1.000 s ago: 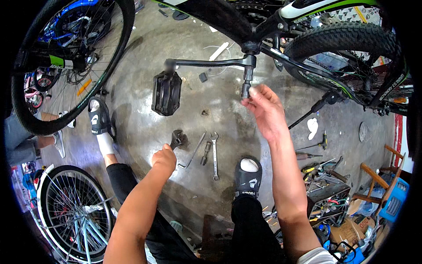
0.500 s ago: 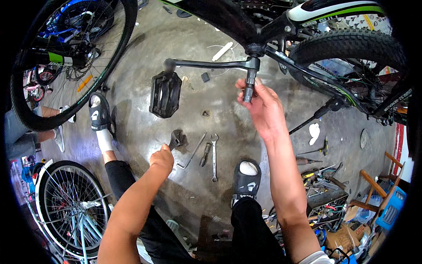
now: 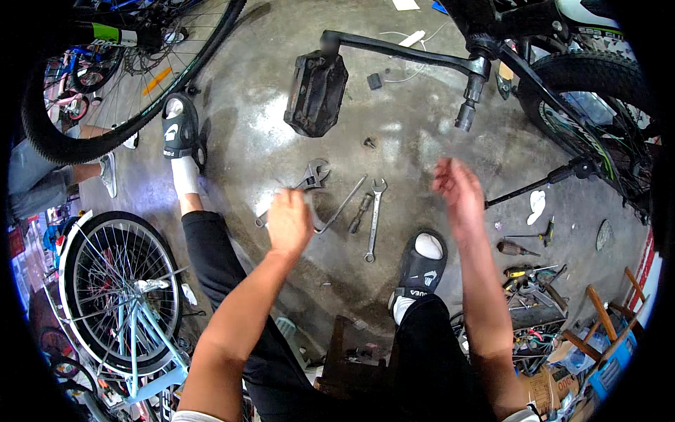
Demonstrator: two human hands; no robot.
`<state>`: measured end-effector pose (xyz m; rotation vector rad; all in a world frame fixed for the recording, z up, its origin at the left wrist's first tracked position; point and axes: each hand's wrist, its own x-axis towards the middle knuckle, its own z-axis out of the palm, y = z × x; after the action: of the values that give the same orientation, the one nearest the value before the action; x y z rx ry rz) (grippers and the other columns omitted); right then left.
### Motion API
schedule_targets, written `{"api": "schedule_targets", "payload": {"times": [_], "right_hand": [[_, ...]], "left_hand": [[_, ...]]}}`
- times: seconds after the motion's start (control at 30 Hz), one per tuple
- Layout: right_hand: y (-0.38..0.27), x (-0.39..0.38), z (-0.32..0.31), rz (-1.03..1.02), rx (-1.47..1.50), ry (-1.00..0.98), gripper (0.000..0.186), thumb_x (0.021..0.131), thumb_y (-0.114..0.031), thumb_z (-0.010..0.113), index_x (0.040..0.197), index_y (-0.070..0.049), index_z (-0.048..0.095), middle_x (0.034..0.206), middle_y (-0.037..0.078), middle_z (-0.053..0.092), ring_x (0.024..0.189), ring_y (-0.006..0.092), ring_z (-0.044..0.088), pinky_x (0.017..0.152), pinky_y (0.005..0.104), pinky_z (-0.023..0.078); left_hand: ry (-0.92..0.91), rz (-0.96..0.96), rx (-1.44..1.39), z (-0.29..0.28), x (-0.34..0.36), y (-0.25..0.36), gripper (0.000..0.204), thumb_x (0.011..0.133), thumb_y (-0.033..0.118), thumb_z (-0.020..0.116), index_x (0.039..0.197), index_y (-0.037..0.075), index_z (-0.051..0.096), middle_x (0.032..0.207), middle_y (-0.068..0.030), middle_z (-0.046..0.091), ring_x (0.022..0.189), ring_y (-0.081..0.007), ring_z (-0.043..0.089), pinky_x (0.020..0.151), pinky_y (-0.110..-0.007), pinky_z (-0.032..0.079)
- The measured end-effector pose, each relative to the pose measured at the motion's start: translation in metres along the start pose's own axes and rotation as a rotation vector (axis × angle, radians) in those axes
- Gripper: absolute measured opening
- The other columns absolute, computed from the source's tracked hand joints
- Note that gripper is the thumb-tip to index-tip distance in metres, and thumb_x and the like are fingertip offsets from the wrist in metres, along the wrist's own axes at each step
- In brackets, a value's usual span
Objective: The person removes a bicycle pedal and crank arm by threading a crank extractor tool into the crankset and loosening the components with wrenches.
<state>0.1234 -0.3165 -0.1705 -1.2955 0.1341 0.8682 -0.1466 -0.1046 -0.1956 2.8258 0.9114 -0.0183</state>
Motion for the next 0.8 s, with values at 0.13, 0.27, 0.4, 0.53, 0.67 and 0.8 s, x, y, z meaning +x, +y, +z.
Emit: {"api": "schedule_targets", "payload": {"times": [0.13, 0.27, 0.4, 0.53, 0.67, 0.8], "right_hand": [[0.039, -0.010, -0.003, 0.102, 0.052, 0.039, 0.029, 0.103, -0.029, 0.059, 0.109, -0.003, 0.068, 0.092, 0.004, 0.068, 0.079, 0.0118, 0.060, 0.075, 0.0278, 0.049], [0.045, -0.021, 0.004, 0.150, 0.037, 0.061, 0.028, 0.102, -0.029, 0.060, 0.108, -0.003, 0.069, 0.090, 0.003, 0.067, 0.079, 0.0114, 0.060, 0.075, 0.0276, 0.049], [0.047, -0.020, -0.001, 0.140, 0.055, 0.051, 0.028, 0.102, -0.030, 0.061, 0.107, -0.003, 0.069, 0.089, 0.003, 0.067, 0.079, 0.0115, 0.060, 0.075, 0.0278, 0.049], [0.039, -0.013, -0.002, 0.115, 0.094, 0.106, 0.027, 0.103, -0.028, 0.059, 0.106, -0.003, 0.068, 0.089, 0.004, 0.067, 0.078, 0.0114, 0.059, 0.075, 0.0278, 0.049], [0.024, -0.007, 0.004, 0.075, 0.129, 0.104, 0.026, 0.103, -0.027, 0.058, 0.106, -0.003, 0.068, 0.089, 0.004, 0.067, 0.077, 0.0117, 0.059, 0.075, 0.0275, 0.049], [0.011, 0.003, 0.000, 0.009, 0.096, 0.077, 0.026, 0.104, -0.026, 0.056, 0.106, -0.002, 0.066, 0.089, 0.004, 0.066, 0.079, 0.0120, 0.058, 0.075, 0.0277, 0.048]], "left_hand": [[-0.154, 0.178, -0.177, 0.030, -0.031, 0.067, 0.024, 0.089, 0.028, 0.070, 0.082, 0.008, 0.059, 0.075, -0.0113, 0.063, 0.066, -0.0299, 0.066, 0.059, -0.043, 0.055], [-0.184, 0.057, -0.121, 0.052, -0.040, 0.120, 0.028, 0.087, 0.028, 0.071, 0.087, 0.007, 0.053, 0.081, -0.0124, 0.062, 0.071, -0.0327, 0.067, 0.063, -0.044, 0.056], [-0.294, -0.183, -0.112, 0.061, -0.040, 0.134, 0.035, 0.085, 0.025, 0.072, 0.099, 0.002, 0.050, 0.095, -0.0179, 0.064, 0.084, -0.0387, 0.068, 0.072, -0.047, 0.057], [-0.477, -0.293, -0.215, 0.034, -0.027, 0.129, 0.037, 0.084, 0.023, 0.068, 0.106, 0.002, 0.048, 0.087, -0.0210, 0.069, 0.080, -0.0406, 0.070, 0.069, -0.053, 0.056], [-0.416, -0.231, -0.280, -0.025, -0.015, 0.096, 0.036, 0.087, 0.019, 0.066, 0.114, 0.005, 0.045, 0.081, -0.0235, 0.068, 0.074, -0.0421, 0.069, 0.064, -0.053, 0.054], [-0.174, 0.119, -0.238, -0.145, 0.051, 0.090, 0.033, 0.089, 0.010, 0.061, 0.122, 0.009, 0.053, 0.080, -0.0178, 0.068, 0.072, -0.0384, 0.068, 0.060, -0.049, 0.053]]}}
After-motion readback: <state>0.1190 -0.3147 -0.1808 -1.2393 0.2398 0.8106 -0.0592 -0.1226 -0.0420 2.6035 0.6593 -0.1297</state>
